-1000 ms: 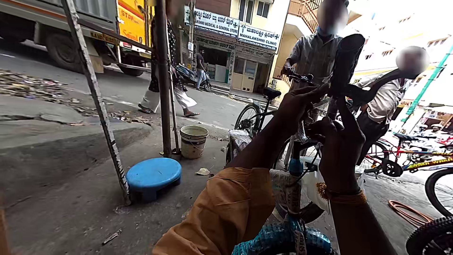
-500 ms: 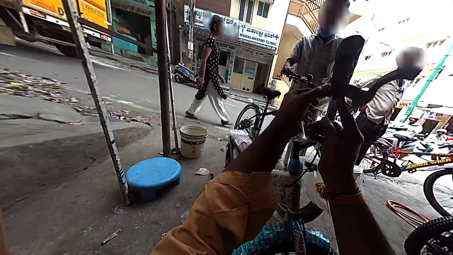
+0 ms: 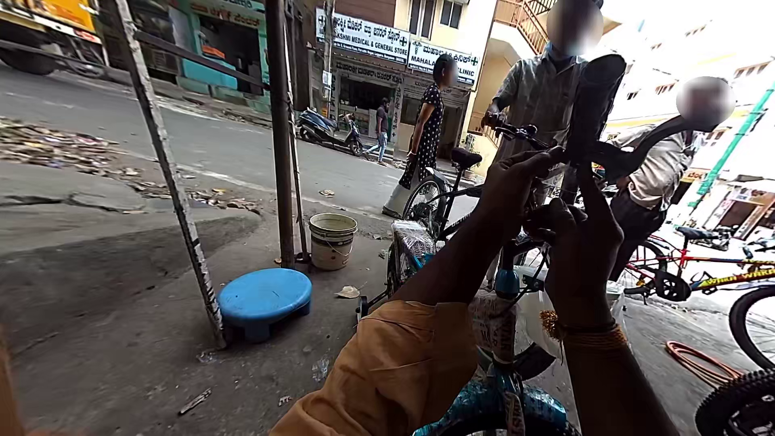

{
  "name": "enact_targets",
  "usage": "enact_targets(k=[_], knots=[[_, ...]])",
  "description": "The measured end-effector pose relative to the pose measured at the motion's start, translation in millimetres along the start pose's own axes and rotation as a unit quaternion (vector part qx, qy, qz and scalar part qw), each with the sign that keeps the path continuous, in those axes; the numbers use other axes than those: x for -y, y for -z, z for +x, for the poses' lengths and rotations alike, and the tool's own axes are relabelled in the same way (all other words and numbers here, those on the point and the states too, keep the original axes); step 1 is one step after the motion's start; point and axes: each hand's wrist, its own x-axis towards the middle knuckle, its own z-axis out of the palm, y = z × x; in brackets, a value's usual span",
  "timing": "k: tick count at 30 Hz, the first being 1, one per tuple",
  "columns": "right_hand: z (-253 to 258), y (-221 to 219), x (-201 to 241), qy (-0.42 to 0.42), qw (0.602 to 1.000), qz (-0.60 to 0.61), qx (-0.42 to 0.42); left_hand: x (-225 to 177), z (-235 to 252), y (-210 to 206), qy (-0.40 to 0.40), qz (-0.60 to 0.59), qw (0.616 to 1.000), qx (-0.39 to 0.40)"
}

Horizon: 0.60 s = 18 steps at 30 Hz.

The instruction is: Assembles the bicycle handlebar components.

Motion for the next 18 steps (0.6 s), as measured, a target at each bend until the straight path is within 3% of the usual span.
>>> enact_targets(k=[18], knots=[[7.8,1.6,0.6,0.019,1.000,0.006,0.005,5.4,13.6,10.4,0.004,-0.016,0.999,0.049]])
